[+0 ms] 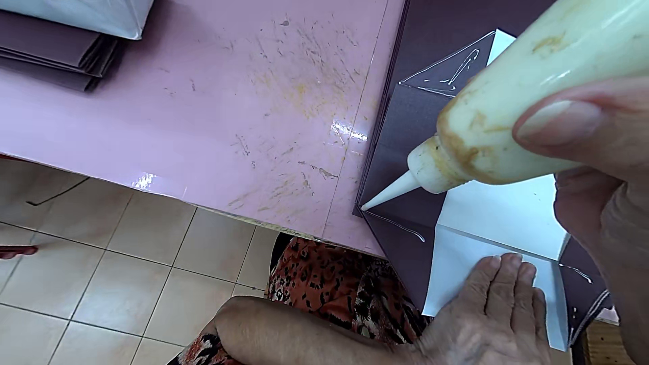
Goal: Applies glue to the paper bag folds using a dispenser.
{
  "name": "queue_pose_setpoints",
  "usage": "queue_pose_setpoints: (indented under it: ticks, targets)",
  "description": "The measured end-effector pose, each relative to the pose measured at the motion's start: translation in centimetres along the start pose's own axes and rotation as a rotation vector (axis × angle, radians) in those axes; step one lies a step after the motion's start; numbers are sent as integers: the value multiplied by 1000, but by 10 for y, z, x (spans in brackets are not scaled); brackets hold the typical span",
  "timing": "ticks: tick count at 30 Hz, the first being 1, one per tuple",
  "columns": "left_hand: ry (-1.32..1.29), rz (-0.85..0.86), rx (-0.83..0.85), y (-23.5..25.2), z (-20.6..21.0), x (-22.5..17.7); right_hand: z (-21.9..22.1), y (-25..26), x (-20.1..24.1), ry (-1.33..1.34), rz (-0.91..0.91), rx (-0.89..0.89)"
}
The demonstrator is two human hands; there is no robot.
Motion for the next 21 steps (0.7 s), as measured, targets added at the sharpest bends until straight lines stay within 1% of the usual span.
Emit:
queue_pose_setpoints:
  ticks: [6, 11, 13, 15, 16, 17, 18, 19, 20, 21]
  targets:
    - [44, 4, 9, 0, 0, -2, -14, -15, 1, -114, 8, 20]
    - [58, -5, 9, 0, 0, -5, -25, -27, 5, -137, 43, 61]
    - [53, 0, 10, 0, -1, -5, -18, -24, 18, -263, 15, 14]
    - [41, 0, -1, 0, -1, -5, -16, -22, 23, -319, -5, 42]
    - [33, 1, -4, 0, -2, -5, -18, -22, 24, -299, 12, 82]
    - [26, 5, 12, -1, -3, -6, -19, -22, 29, -265, 77, 136]
    - [24, 4, 26, -1, -4, -6, -11, -19, 39, -227, 151, 75]
    - [26, -1, 40, -1, -5, -7, -8, -20, 46, -232, 182, 49]
    - [28, -2, 45, -1, -5, -7, -11, -24, 44, -242, 178, 73]
    - [38, -2, 48, 0, -5, -8, -20, -32, 40, -271, 176, 148]
Point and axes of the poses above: each hand's wrist, its own y-axis towards the middle knuckle, its own z-axis out of the palm, x = y × z, the point moved 2 cm from there along y, towards the middle knuckle, and after that the axes turned 8 degrees about -x, right-handed, at the moved point
